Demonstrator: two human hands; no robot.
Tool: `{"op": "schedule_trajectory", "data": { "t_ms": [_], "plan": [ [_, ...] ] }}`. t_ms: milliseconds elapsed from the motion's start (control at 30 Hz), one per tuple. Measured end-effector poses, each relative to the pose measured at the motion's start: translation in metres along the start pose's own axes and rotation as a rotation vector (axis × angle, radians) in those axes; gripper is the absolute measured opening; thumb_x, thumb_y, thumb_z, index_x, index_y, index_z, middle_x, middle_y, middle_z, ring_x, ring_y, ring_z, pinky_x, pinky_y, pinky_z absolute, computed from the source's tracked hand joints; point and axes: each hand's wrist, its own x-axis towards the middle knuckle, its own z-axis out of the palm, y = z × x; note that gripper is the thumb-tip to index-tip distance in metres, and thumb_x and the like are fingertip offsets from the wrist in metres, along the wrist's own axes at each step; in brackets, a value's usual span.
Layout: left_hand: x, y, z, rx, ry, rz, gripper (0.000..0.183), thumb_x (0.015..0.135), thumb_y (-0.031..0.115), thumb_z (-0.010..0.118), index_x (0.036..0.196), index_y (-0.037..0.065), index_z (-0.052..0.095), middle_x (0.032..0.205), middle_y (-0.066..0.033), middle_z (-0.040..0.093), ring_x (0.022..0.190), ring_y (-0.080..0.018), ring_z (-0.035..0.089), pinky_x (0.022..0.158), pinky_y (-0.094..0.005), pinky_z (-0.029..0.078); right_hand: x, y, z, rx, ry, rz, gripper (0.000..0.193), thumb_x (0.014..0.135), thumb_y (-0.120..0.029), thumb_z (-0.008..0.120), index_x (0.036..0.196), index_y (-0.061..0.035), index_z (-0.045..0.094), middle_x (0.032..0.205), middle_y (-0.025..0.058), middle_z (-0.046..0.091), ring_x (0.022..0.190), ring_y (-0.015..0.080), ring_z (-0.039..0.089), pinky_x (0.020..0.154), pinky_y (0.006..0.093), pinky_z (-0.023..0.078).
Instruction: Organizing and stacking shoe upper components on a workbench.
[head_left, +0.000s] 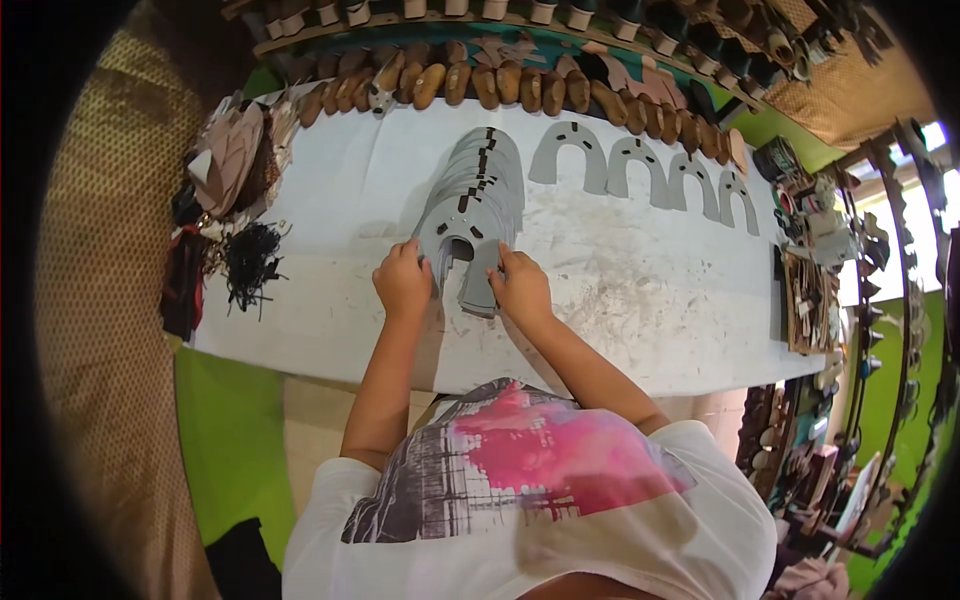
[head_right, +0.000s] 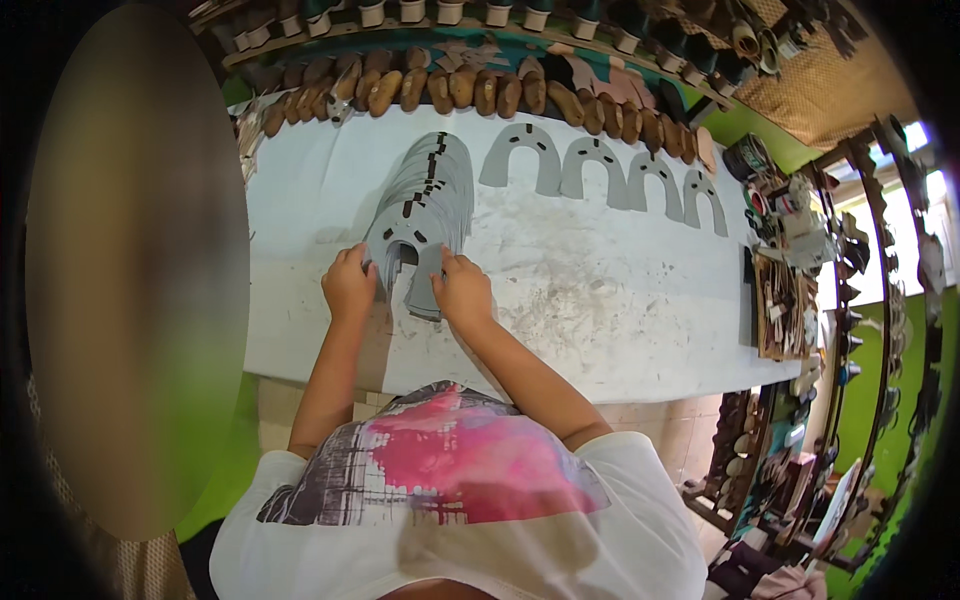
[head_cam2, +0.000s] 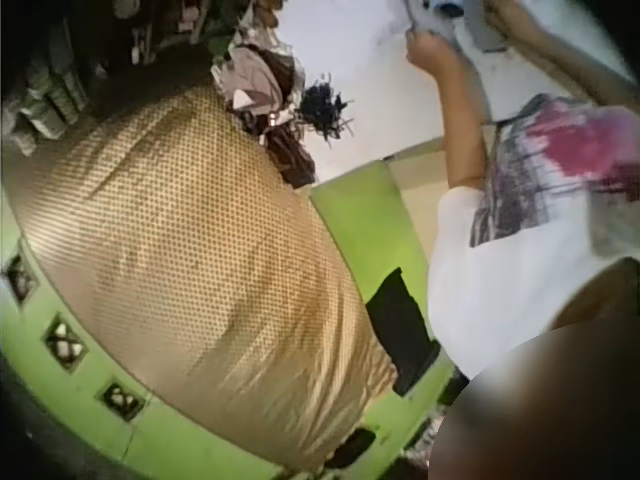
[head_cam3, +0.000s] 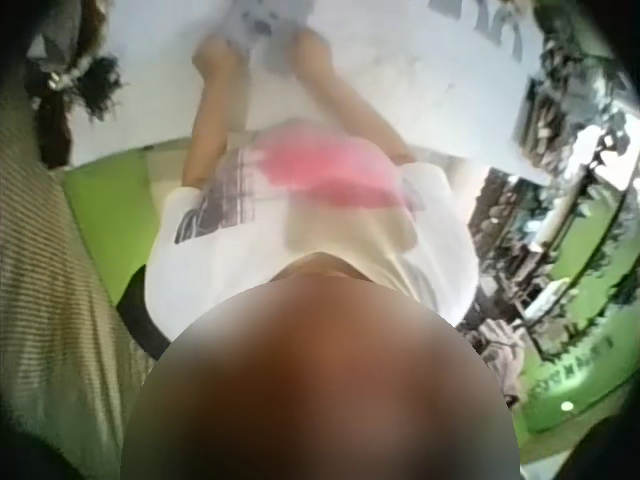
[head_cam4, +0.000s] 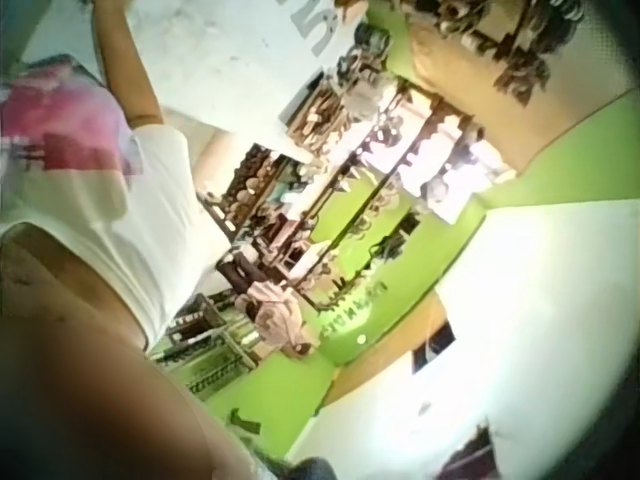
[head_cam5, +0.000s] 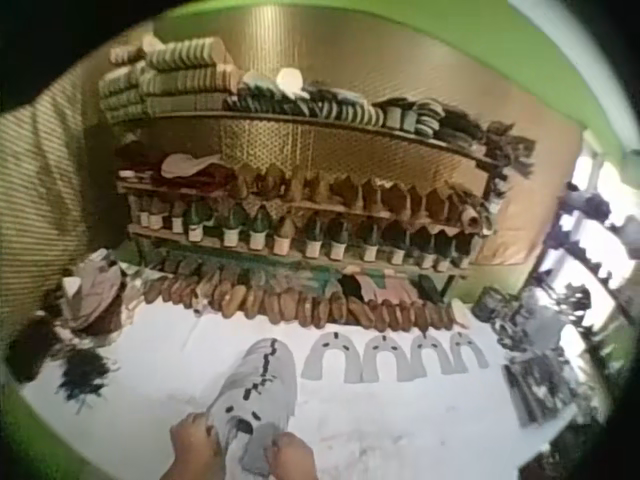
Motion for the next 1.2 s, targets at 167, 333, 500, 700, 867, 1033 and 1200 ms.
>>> {"op": "schedule_trajectory", "data": {
  "t_ms": [167,333,500,700,867,1033,1200],
  "plan": [
    [0.006,-0.012,0.001,-0.173,-0.067,-0.07,0.022,0.073,0.015,0.063,0.093,0.008,0.058,0.085,-0.0077,0.062,0.072,-0.0255,0.058,0.064,-0.0359,0.045,0.002,-0.008,0.004,0.102,0.047,0.012,0.048,0.071,-0.014,0.065,0.116,-0.0017,0.05,0.077,0.0101,0.057,0.069,0.0254,0.056,0.061,0.0337,0.045],
    [0.01,-0.017,-0.002,-0.27,-0.168,-0.111,0.021,0.08,0.018,0.056,0.097,0.004,0.056,0.072,-0.0099,0.06,0.065,-0.0241,0.057,0.06,-0.0328,0.043,0.004,-0.006,0.01,0.185,0.083,0.025,0.036,0.072,-0.01,0.063,0.105,-0.0002,0.056,0.075,0.0115,0.056,0.065,0.0251,0.055,0.059,0.0328,0.045],
    [0.011,-0.021,-0.001,-0.626,-0.275,-0.157,0.025,0.08,0.016,0.056,0.102,0.003,0.057,0.071,-0.0075,0.059,0.064,-0.0153,0.054,0.059,-0.0275,0.042,0.001,0.001,0.001,0.383,0.134,0.024,0.022,0.075,-0.009,0.059,0.094,0.0022,0.06,0.073,0.0116,0.055,0.064,0.0217,0.055,0.059,0.03,0.044],
    [0.017,0.022,0.003,-0.923,-0.45,-0.135,0.03,0.08,0.015,0.057,0.106,0.001,0.055,0.077,-0.0032,0.059,0.068,-0.0081,0.051,0.062,-0.0236,0.042,0.001,0.033,-0.045,0.92,-0.07,0.392,0.02,0.08,-0.013,0.057,0.097,-0.0024,0.059,0.076,-0.0007,0.055,0.065,0.0086,0.05,0.056,0.0225,0.04],
    [0.042,0.091,0.026,-0.822,-0.468,0.005,0.032,0.08,0.02,0.057,0.108,0.003,0.055,0.079,-0.0067,0.06,0.069,-0.0123,0.055,0.064,-0.0257,0.044,0.021,0.081,-0.089,0.871,-0.031,0.499,0.03,0.078,-0.017,0.057,0.107,-0.0066,0.057,0.072,-0.0025,0.055,0.062,0.0062,0.05,0.053,0.021,0.037],
    [0.086,0.141,0.065,-0.649,-0.463,0.074,0.034,0.08,0.027,0.055,0.107,0.006,0.055,0.083,-0.0114,0.062,0.074,-0.0223,0.059,0.067,-0.0324,0.046,0.07,0.121,-0.113,0.755,-0.123,0.548,0.035,0.078,-0.018,0.058,0.111,-0.0068,0.054,0.079,-0.0023,0.057,0.066,0.0079,0.051,0.056,0.0239,0.038],
    [0.121,0.16,0.097,-0.498,-0.462,0.034,0.03,0.08,0.023,0.053,0.105,0.008,0.056,0.089,-0.0135,0.062,0.081,-0.0278,0.06,0.07,-0.0369,0.046,0.116,0.159,-0.102,0.744,-0.109,0.556,0.042,0.075,-0.016,0.06,0.115,-0.0049,0.051,0.077,-0.0005,0.057,0.063,0.0093,0.053,0.055,0.0235,0.039]
  ]
}}
